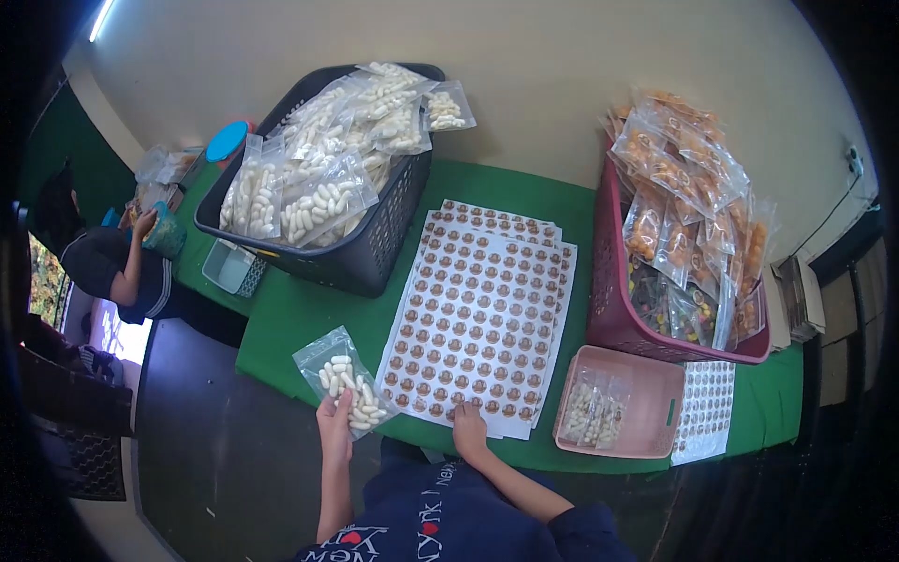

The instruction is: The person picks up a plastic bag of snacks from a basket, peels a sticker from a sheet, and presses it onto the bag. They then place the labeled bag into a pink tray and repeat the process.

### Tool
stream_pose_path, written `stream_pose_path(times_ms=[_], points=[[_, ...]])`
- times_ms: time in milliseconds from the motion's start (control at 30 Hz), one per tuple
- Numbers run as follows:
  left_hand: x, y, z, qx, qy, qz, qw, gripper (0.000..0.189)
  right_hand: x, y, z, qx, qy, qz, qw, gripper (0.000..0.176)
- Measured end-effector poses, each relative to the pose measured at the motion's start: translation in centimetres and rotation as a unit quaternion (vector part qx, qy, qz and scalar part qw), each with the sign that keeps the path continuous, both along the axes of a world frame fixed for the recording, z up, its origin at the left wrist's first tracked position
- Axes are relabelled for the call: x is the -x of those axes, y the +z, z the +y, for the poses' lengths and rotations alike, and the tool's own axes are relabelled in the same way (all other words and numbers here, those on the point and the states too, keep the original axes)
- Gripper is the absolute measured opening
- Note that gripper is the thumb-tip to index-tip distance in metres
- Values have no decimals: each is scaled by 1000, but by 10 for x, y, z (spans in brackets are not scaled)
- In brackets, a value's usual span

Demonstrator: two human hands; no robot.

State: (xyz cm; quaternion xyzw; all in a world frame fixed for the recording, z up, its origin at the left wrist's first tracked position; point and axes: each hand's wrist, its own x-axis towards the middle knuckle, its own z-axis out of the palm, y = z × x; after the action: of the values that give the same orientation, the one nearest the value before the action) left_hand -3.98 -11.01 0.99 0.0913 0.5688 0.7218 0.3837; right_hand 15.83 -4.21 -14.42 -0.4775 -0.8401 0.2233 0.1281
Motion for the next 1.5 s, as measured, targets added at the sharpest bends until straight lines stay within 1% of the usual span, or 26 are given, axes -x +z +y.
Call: stream_pose_path(times_ms=[67,133,267,367,467,567,667,767,867,967,1067,1167,1267,1367,1467,1500], points=[[-1,-3,-1,9,1,6,1000,28,0,0,1,15,-2,26,1000,17],[1,-10,-4,21,-6,24,999,31,1,4,2,28,-9,13,999,18],[1,-10,-2,30,-10,24,999,31,4,2,3,35,-28,-3,999,20],[0,-5,1,35,-9,32,999,31,3,4,6,37,-8,-1,999,21],[-1,-7,3,37,-11,37,999,31,3,5,9,70,12,-26,997,29],[-6,-3,2,41,-11,34,999,31,5,6,11,103,-8,-25,994,30],[-9,1,2,34,-7,30,999,30,6,1,9,74,-25,12,997,19],[-8,4,2,27,-2,30,999,29,7,4,13,103,-24,-4,994,18],[-6,1,2,24,-10,46,999,31,6,-2,13,84,-22,7,996,15],[-7,5,3,27,-5,49,998,31,3,2,15,80,8,5,997,10],[-10,6,0,25,5,34,999,31,-2,-5,15,121,10,35,992,10],[-11,4,-4,23,6,34,999,31,-7,-7,13,124,-2,86,989,12],[-9,2,-7,22,8,44,999,30,-4,-5,9,55,-37,141,988,10],[-8,-1,-12,25,3,58,998,29,-2,-1,6,48,-40,145,987,8],[-9,-2,-12,19,-9,37,999,29,-2,-9,6,96,-62,156,981,8],[-9,0,-12,14,-14,22,1000,29,-4,-20,8,51,-26,157,986,8]])
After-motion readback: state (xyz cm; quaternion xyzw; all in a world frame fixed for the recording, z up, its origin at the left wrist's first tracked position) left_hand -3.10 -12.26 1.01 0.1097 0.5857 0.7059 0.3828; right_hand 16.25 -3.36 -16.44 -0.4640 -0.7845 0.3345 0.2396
